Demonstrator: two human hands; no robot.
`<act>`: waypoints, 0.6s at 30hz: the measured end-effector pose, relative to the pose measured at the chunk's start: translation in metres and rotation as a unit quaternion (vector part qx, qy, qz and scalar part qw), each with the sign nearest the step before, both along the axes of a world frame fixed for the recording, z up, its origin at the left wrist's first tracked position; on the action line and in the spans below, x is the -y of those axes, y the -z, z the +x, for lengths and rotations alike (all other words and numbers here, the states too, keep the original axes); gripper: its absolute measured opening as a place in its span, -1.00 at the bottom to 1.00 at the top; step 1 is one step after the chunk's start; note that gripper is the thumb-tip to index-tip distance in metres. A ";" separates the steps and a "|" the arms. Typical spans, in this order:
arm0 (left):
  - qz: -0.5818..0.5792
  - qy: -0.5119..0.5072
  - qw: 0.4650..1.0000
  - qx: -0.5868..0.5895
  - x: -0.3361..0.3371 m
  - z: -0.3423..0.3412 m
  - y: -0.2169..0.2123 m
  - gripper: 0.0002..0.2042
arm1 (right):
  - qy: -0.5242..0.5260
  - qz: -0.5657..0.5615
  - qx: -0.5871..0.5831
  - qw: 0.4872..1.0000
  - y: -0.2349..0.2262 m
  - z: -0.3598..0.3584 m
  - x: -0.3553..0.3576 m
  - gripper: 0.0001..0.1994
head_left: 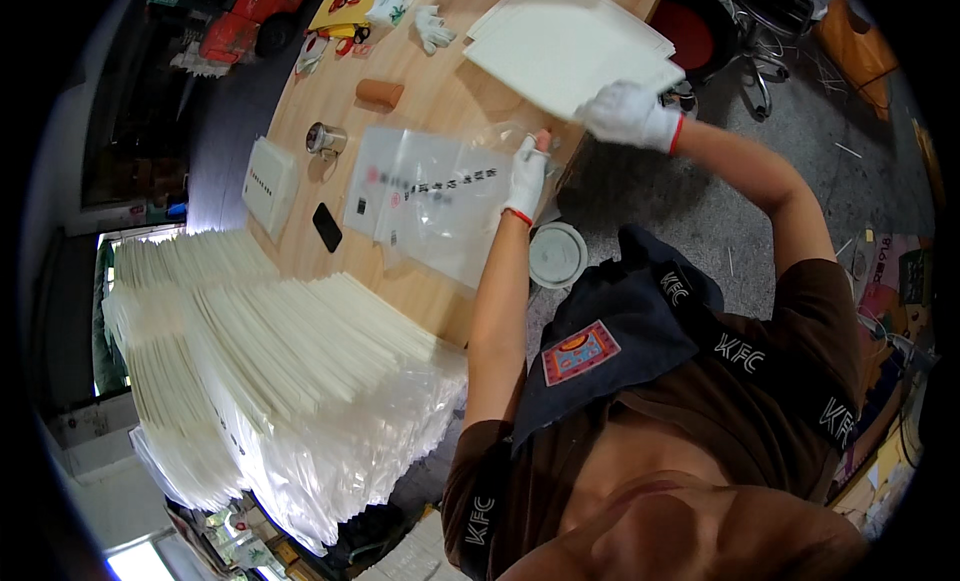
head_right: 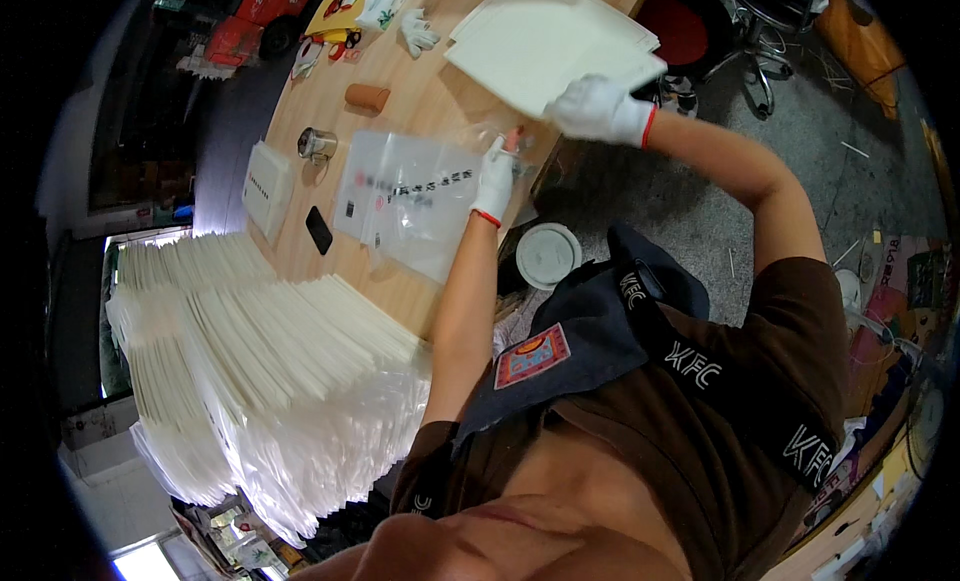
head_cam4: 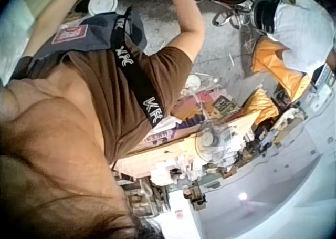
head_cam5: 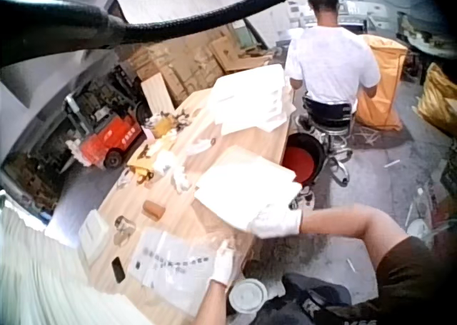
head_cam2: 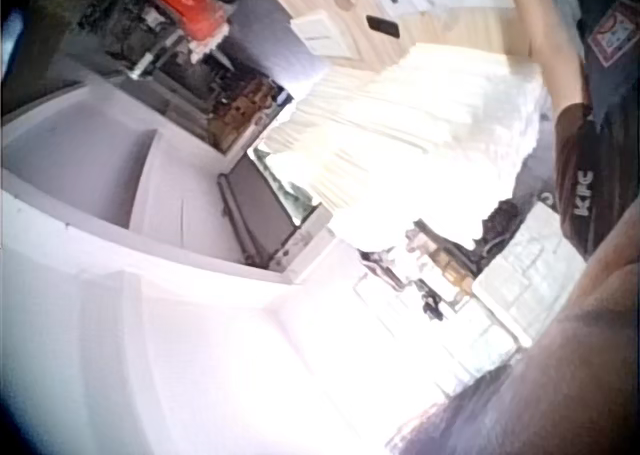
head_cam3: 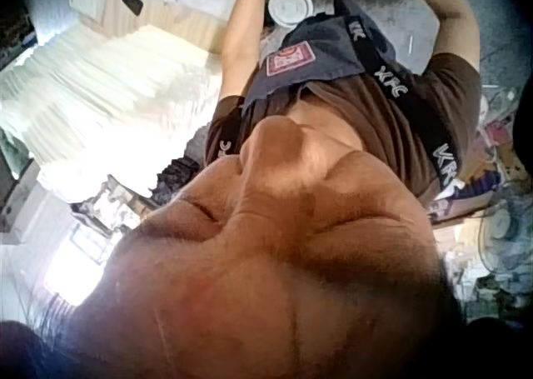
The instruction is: The person repeatedly picks up stacks of white paper documents and places them into clear plastic bags on a wooden table. The person wears white gloves and a KFC-branded apron. A second person is visible in the background handling similar materials.
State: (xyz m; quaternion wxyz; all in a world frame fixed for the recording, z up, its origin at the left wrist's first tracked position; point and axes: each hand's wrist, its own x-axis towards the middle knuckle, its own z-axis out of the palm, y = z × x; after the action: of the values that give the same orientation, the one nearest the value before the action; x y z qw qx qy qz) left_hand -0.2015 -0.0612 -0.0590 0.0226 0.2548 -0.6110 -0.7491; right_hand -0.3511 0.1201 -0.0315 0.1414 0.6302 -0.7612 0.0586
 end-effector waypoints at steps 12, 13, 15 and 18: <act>-0.278 0.127 0.936 0.175 0.022 0.063 -0.007 -0.56 | 0.032 -0.212 0.887 0.410 0.043 0.053 -0.016 -0.44; -0.476 0.158 0.817 0.286 -0.027 0.051 -0.044 -0.35 | 0.034 -0.238 0.833 0.499 0.051 0.062 -0.009 -0.39; -0.447 0.218 0.813 0.303 -0.079 0.039 -0.079 -0.07 | 0.127 -0.195 0.723 0.650 0.047 0.081 0.007 -0.48; -0.520 0.180 0.820 0.158 -0.079 0.054 -0.033 -0.07 | 0.210 -0.106 0.629 0.741 0.021 0.091 0.003 -0.55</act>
State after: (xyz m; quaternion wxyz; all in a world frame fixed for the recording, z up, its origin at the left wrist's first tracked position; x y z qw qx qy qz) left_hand -0.1480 0.0182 -0.0258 -0.0802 0.2059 -0.9400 -0.2600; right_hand -0.2596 0.1167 -0.0526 -0.2949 0.2553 -0.7788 0.4912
